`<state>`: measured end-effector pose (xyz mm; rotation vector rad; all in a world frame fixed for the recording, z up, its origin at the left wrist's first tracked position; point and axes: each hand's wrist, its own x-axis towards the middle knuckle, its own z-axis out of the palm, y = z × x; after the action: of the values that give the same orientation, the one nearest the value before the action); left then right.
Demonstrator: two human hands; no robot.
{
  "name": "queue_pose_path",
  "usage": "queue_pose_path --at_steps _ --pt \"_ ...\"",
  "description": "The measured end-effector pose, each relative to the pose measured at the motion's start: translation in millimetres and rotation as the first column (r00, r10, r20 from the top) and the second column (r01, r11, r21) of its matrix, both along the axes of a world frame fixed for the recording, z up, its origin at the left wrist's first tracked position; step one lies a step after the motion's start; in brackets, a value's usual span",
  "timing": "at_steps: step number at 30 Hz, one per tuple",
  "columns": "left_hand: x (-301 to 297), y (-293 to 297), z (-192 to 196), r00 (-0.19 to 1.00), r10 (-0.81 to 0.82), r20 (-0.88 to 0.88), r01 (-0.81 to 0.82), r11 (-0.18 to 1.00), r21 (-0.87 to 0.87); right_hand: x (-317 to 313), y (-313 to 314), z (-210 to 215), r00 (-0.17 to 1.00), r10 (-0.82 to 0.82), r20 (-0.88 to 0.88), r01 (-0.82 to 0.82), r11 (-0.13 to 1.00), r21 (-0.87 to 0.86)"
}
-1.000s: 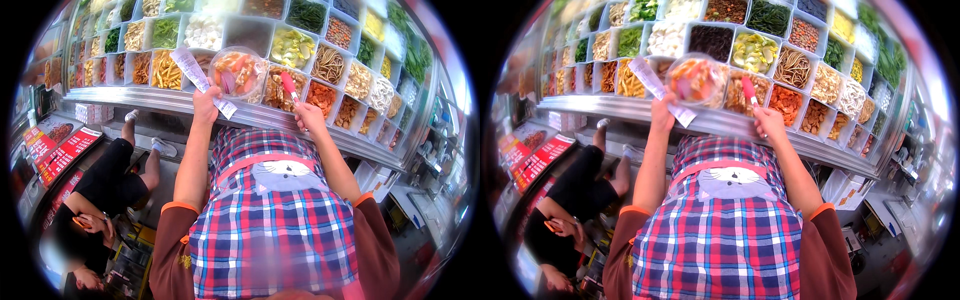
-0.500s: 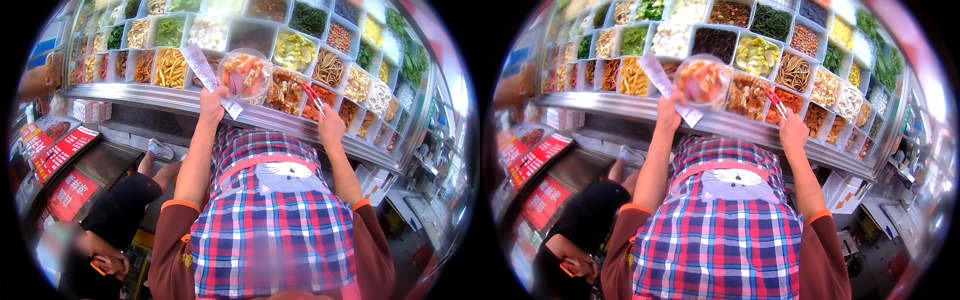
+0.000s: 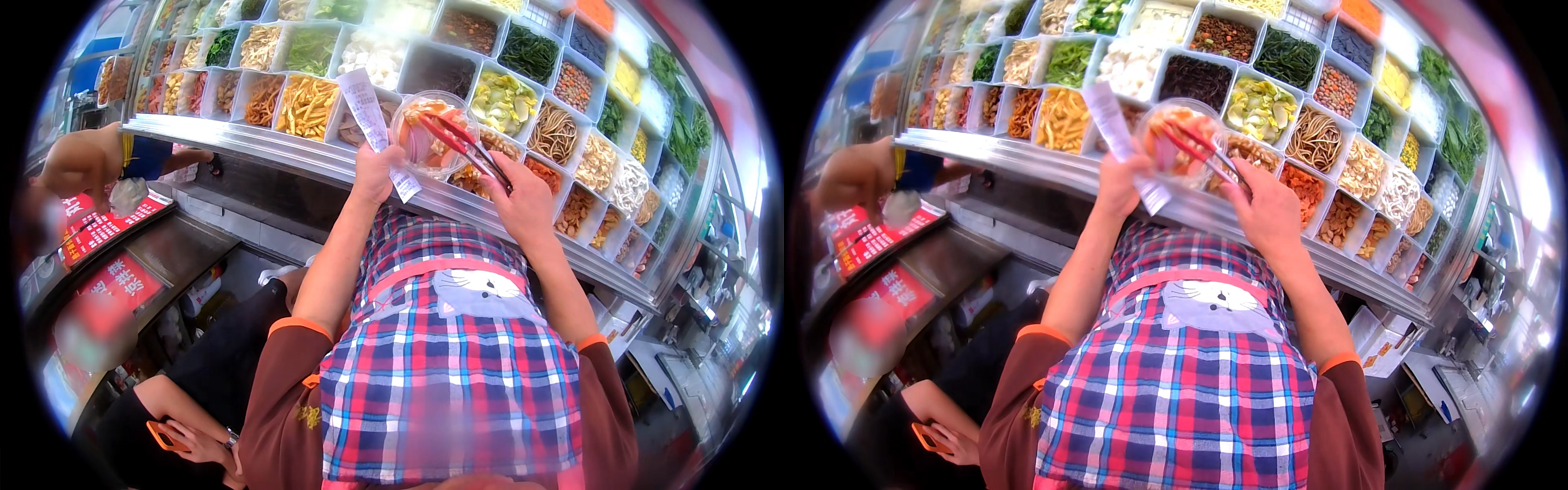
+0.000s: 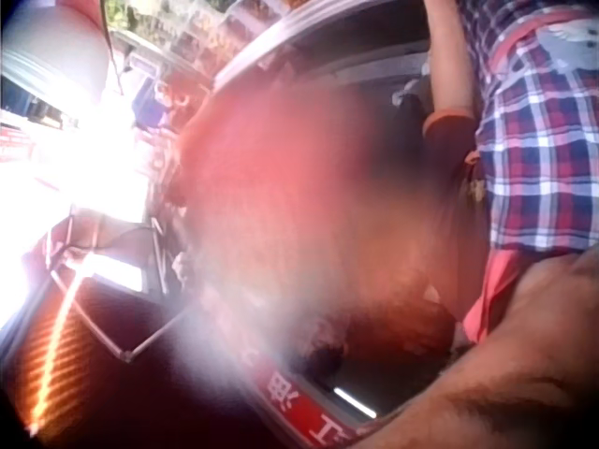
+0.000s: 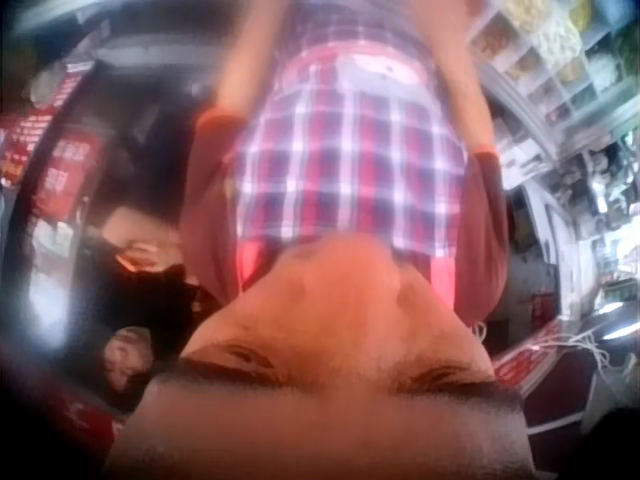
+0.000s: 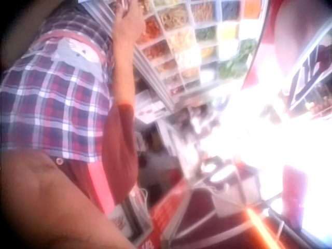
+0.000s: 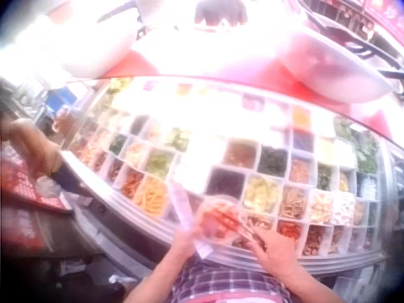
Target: The person assembles a food order by selecting various ingredients from a refrigerated display case using tongs and placing them into a plastic container. They then move to a preparation station, add a dark sauce from a large pot using a ladle, and hand the finished order to a customer.
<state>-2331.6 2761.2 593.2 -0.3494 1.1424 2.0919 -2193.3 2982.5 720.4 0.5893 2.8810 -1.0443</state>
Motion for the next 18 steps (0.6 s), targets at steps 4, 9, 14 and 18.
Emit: queue_pose_path --at_steps 4,9,14,18 --pt "3 5 5 1.000 0.013 -0.024 -0.013 1.000 -0.013 -4 -10 12 0.998 0.004 0.059 -0.001 0.998 -0.063" --pt "5 -2 11 0.999 0.029 -0.026 -0.029 0.999 0.018 9 -1 27 0.971 -0.229 0.070 0.239 0.926 -0.293" --pt "4 -4 32 0.999 0.023 0.024 -0.024 0.997 0.069 17 28 25 0.918 -0.392 0.051 0.365 0.791 -0.491" --pt "1 -9 49 1.000 -0.007 0.017 0.006 0.998 0.069 13 29 23 0.873 -0.484 0.055 0.416 0.683 -0.600"
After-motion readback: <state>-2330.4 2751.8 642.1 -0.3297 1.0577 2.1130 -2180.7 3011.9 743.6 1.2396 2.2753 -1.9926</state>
